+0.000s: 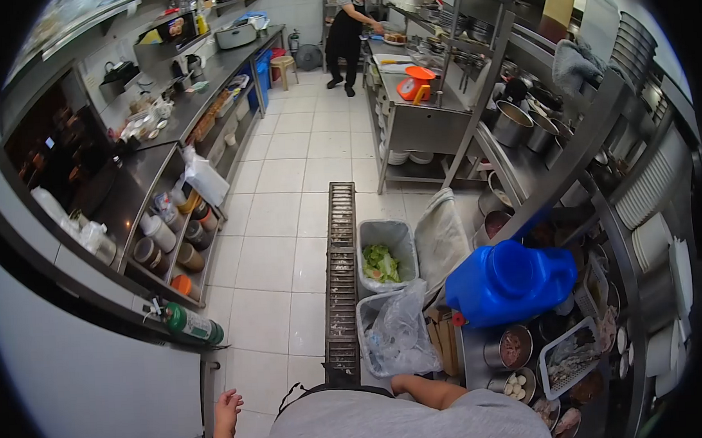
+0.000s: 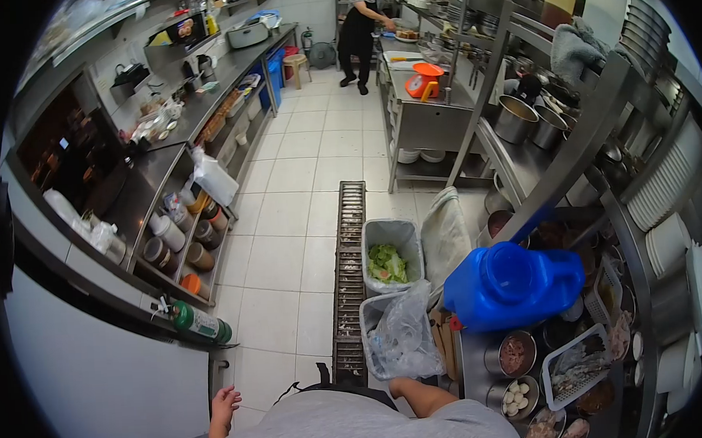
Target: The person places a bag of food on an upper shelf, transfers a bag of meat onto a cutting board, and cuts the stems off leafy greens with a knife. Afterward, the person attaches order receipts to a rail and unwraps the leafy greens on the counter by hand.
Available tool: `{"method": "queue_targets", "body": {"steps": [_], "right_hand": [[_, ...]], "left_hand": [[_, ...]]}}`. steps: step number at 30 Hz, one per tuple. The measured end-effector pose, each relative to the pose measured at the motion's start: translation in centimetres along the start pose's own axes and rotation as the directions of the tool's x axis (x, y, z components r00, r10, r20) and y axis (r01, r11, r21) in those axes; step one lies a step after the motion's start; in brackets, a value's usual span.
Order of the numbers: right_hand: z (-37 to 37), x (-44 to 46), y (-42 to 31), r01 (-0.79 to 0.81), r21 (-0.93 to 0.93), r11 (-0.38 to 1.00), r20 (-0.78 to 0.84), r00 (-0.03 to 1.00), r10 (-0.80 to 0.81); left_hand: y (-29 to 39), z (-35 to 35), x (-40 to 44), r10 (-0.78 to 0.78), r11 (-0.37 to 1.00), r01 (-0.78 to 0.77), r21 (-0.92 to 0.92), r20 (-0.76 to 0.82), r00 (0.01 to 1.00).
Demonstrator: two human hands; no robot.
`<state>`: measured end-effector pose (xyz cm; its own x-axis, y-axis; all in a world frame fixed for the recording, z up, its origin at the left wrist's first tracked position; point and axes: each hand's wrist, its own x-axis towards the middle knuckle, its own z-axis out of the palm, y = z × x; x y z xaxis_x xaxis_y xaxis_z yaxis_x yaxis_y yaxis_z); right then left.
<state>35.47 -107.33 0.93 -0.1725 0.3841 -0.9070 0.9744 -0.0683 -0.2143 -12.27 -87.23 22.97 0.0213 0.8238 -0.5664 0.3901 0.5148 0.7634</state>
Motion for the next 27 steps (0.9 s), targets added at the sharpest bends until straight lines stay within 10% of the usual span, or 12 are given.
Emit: {"method": "queue_targets", "body": {"steps": [4, 9, 11, 15, 19, 24, 27], "right_hand": [[-6.5, 0.1, 0.7, 0.027, 0.178, 0.984, -0.311, 0.950, 0.030], [-16.0, 1.3, -1.1, 0.208, 0.326, 0.922, -0.511, 0.859, -0.013], [-19.5, 3.5, -2.3, 0.212, 0.893, 0.397, -0.323, 0.916, 0.239], [-25.9, 4.7, -4.5, 0.416, 0.909, 0.015, -0.382, 0.821, 0.423], [-32.2, 6.6, -6.1, 0.316, 0.946, 0.064, -0.287, 0.735, 0.615], [-36.5, 7.9, -7.1, -0.088, 0.838, 0.539, -0.273, 0.787, 0.553], [-37.2, 8.2, -8.5, -0.102, 0.922, 0.373, -0.207, 0.685, 0.698]], "left_hand": [[-1.8, -2.2, 5.9, -0.303, 0.951, 0.279, 0.130, 0.240, 0.922], [-3.3, -6.4, 9.8, -0.445, 0.803, 0.351, 0.482, 0.094, 0.891], [-1.7, -6.7, 12.7, -0.423, 0.792, 0.316, 0.523, 0.098, 0.901], [2.5, -7.6, 22.3, -0.331, 0.800, 0.182, 0.572, 0.167, 0.929], [9.7, -12.1, 35.3, -0.230, 0.781, 0.018, 0.625, 0.261, 0.938], [21.0, -14.4, 51.6, 0.051, 0.909, -0.191, 0.372, 0.354, 0.934], [26.7, -11.7, 57.6, 0.219, 0.956, -0.262, 0.131, 0.273, 0.937]]}}
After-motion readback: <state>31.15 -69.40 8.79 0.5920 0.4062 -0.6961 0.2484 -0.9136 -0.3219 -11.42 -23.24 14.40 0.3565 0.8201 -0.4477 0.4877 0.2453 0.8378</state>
